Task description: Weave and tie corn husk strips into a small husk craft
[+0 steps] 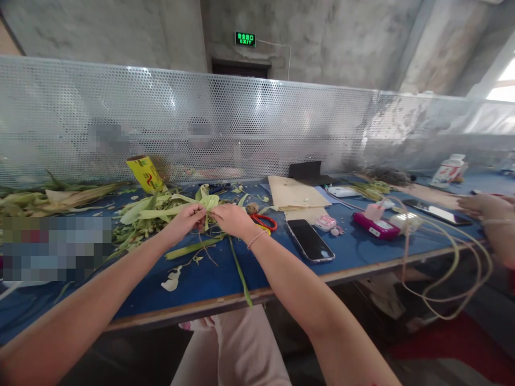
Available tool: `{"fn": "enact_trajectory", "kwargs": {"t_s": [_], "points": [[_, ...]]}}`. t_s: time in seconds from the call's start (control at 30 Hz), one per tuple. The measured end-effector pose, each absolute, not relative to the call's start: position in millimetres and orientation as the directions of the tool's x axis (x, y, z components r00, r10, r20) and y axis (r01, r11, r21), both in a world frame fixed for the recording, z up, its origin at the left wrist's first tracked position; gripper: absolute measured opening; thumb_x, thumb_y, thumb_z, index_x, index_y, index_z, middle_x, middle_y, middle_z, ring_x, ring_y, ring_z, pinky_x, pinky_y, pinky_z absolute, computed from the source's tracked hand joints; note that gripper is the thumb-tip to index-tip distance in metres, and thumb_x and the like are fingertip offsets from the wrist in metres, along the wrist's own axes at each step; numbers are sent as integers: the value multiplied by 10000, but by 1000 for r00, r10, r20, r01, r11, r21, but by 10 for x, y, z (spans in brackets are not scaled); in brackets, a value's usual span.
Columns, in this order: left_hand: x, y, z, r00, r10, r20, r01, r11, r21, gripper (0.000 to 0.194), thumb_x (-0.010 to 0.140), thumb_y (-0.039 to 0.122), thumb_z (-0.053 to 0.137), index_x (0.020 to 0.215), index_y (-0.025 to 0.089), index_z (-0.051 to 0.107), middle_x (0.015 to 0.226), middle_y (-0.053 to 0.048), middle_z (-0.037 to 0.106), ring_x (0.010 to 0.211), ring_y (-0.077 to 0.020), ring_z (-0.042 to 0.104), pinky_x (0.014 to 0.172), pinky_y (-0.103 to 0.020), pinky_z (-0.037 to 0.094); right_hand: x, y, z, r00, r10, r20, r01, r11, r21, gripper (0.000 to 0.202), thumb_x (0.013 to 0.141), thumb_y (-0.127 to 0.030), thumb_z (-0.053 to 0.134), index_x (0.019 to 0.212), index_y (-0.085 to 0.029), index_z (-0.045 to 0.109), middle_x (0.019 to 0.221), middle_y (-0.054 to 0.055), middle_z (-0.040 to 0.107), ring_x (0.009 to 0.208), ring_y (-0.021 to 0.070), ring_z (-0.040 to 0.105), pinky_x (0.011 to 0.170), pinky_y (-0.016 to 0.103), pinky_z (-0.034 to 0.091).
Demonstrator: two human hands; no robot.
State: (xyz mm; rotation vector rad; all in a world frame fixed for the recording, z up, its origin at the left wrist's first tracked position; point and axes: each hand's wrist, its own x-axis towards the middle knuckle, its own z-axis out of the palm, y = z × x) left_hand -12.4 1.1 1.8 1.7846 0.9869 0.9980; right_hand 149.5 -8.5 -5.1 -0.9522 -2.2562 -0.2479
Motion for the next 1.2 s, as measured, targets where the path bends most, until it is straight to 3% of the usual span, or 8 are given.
{"fn": "enact_trajectory", "kwargs": {"t_s": [0.13,0.3,0.53,0.7,0.87,1.03,1.2], "points": [[-57,-17,-20,355,896,266,118,-325,938,316,618,402,626,689,170,425,536,51,488,496,-72,477,498,-214,371,1487,-107,-37,-437,637,635,733,661,-159,203,830,-154,384,701,-163,540,648,18,562,635,116,504,599,210,329],[-66,-55,46,386,908,161,59,-199,978,329,560,330,686,705,152,450,547,32,543,437,-63,467,440,-205,334,1523,-65,-31,-462,645,609,665,706,-242,186,829,-162,392,743,-157,557,694,19,582,640,106,506,594,194,317],[-152,-33,127,454,888,72,2,-82,997,309,544,230,699,712,155,450,507,23,552,447,-75,492,454,-201,349,1574,-31,-9,-528,638,561,609,744,-274,199,827,-173,393,783,-153,586,725,28,604,644,106,511,591,192,314],[-131,-12,73,423,901,93,15,-109,994,293,565,272,685,703,160,453,510,24,545,432,-72,468,455,-207,338,1571,-12,-51,-524,634,569,605,747,-276,199,824,-168,389,796,-156,585,738,29,607,647,105,514,605,195,324],[-86,47,-65,290,925,246,83,-281,956,291,698,407,544,590,156,444,461,42,431,406,-57,369,429,-211,277,1531,-20,-85,-469,676,568,668,693,-273,186,829,-185,387,806,-162,570,732,28,599,630,109,508,615,209,326],[-53,57,-115,100,913,395,282,-407,869,283,758,332,464,540,166,391,439,55,352,413,-63,335,434,-215,245,1425,-39,-105,-453,695,558,678,675,-291,167,828,-186,380,817,-165,546,709,23,569,616,113,486,602,213,314],[17,20,-96,85,945,317,20,-320,947,270,775,321,448,584,189,311,406,90,253,347,-50,272,401,-203,227,1381,-46,-94,-453,710,539,613,687,-390,139,825,-190,378,788,-168,511,672,2,517,615,109,454,595,205,308]]}}
